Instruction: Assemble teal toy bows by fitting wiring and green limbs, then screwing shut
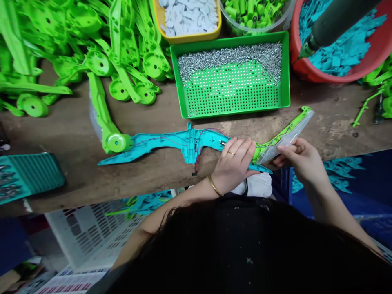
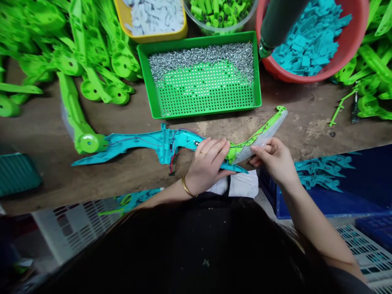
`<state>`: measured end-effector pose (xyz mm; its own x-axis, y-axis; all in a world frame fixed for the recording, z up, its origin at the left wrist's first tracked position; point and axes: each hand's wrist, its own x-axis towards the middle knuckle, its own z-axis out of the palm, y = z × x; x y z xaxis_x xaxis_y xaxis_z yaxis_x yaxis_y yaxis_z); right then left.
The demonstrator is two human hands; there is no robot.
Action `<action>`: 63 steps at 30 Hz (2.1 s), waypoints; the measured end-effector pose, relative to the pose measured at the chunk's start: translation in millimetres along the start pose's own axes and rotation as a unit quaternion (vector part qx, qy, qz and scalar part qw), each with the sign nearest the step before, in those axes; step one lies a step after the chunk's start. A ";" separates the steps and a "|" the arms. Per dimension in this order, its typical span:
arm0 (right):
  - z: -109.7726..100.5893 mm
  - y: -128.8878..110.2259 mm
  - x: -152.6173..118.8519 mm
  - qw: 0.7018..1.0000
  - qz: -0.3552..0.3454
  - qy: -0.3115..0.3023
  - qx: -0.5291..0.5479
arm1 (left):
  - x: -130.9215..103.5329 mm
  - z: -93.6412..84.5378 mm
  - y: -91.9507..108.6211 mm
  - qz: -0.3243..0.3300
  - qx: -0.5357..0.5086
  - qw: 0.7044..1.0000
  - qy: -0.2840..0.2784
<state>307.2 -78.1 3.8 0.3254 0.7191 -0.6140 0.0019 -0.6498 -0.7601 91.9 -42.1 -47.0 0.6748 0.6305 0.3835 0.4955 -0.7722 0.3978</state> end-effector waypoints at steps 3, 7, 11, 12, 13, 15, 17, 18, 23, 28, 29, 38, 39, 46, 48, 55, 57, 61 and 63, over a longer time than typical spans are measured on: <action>0.2 -3.0 0.0 1.000 0.006 -0.004 -0.013 | 0.0 0.1 -0.1 -0.002 0.003 1.000 -0.008; 2.3 -4.9 0.6 0.999 0.007 -0.002 -0.031 | -1.4 2.1 0.6 0.000 0.015 1.000 -0.009; 2.4 -3.1 -1.7 0.998 0.000 0.011 -0.059 | -2.5 3.4 0.3 0.000 -0.011 1.000 -0.001; 0.6 -3.0 -2.2 0.997 0.000 0.016 -0.080 | -2.4 3.3 -0.1 0.004 -0.010 1.000 0.002; -2.2 -3.5 -2.0 0.994 0.001 0.019 -0.110 | -2.2 3.1 -0.6 0.011 -0.006 1.000 0.004; -10.4 -7.2 1.4 0.984 0.004 0.018 -0.180 | -1.5 2.3 -1.6 0.023 0.001 1.000 0.000; -20.5 -14.9 10.5 0.974 -0.014 0.034 -0.223 | -0.6 1.7 -2.3 0.021 -0.005 1.000 -0.012; -25.5 -19.7 17.1 0.973 -0.037 0.057 -0.218 | -0.2 1.4 -2.5 0.018 -0.010 1.000 -0.015; -44.3 -42.4 54.9 0.976 -0.103 0.138 -0.132 | 0.6 0.5 -1.8 0.019 -0.012 1.000 0.003; -53.9 -53.8 67.1 0.983 -0.069 0.075 -0.152 | -0.7 0.7 -1.5 0.010 -0.015 1.000 -0.010; -54.8 -54.6 67.3 0.983 -0.066 0.067 -0.156 | -0.8 0.6 -2.0 0.006 -0.019 1.000 -0.015; -68.7 -60.9 74.0 0.924 -0.089 0.139 -0.346 | 2.5 -3.0 -10.9 0.012 -0.031 0.999 -0.033; -77.4 -65.3 74.6 0.895 -0.100 0.192 -0.389 | 2.3 -2.9 -11.1 0.013 -0.030 0.999 -0.034; -149.2 -90.9 82.7 0.725 -0.161 0.398 -0.538 | 0.6 -3.8 -12.6 0.031 -0.009 0.999 -0.015; -160.1 -94.5 81.8 0.728 -0.155 0.377 -0.551 | 0.6 -3.7 -12.4 0.034 -0.007 0.999 -0.012; -198.8 -99.6 39.8 0.850 -0.072 0.339 -0.398 | 0.2 -5.8 -13.9 0.036 -0.006 0.999 -0.021; -196.4 -93.3 22.1 0.877 -0.084 0.343 -0.325 | 2.5 -10.0 -13.0 0.038 -0.009 0.998 -0.043; -134.9 -71.4 -6.4 0.936 -0.146 0.264 -0.184 | 16.7 -21.4 7.2 -0.020 -0.132 0.991 -0.025; -88.8 -58.5 -14.4 0.974 -0.172 0.147 -0.007 | 26.1 -25.9 25.6 -0.086 -0.305 0.948 -0.026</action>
<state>386.4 -72.3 76.0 0.5605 0.7944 -0.2340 0.1717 -0.3879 -0.9055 108.1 -43.3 -5.2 0.6457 0.7269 0.2339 0.2027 -0.4585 0.8653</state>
